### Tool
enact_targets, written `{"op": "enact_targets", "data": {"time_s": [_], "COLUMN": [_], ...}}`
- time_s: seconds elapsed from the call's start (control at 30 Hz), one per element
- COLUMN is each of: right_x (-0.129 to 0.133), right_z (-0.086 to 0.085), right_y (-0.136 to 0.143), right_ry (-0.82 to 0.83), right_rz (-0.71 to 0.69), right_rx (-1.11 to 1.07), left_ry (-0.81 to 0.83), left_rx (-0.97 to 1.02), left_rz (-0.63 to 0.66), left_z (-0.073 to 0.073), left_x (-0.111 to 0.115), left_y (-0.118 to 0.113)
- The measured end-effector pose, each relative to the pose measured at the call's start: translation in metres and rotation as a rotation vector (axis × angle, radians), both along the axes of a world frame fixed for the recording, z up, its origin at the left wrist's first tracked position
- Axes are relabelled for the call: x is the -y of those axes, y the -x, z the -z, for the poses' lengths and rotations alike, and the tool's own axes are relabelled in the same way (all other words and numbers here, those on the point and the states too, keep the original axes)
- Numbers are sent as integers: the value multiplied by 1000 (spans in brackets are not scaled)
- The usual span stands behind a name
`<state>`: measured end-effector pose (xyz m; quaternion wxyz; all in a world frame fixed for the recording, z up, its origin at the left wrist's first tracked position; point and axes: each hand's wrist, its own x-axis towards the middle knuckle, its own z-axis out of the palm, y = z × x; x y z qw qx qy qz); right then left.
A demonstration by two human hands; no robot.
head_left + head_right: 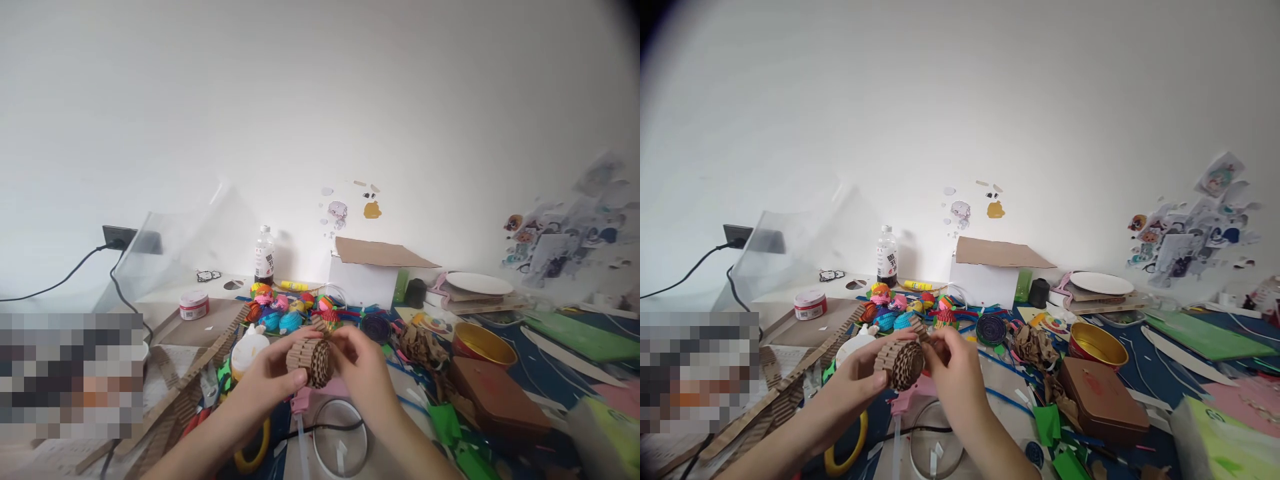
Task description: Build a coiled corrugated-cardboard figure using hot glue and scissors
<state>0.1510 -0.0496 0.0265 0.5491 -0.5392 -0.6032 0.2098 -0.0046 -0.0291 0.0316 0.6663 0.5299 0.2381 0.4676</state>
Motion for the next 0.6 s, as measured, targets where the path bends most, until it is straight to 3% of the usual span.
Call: {"op": "enact_targets", "data": {"time_s": [0.2,0.27,0.33,0.47,0.6], "right_x": [-4,-5,-4,-3,-7], "right_z": [0,-1,1,15,25], "right_y": [-5,-14,-18,-8,6], "right_ry": [71,66,94,248,258], "right_rz": [-268,-175,-68,-98,33], "right_rx": [-89,42,306,794,980], "left_ry": [-1,-7,-18,-2,148], "left_rx": [39,77,103,191,357], "left_rz": [54,37,18,20,200], "left_z": [-6,-8,-8,-2,-3], "left_x": [2,-1,-4,-7,-5], "left_y": [4,9,14,18,18]}}
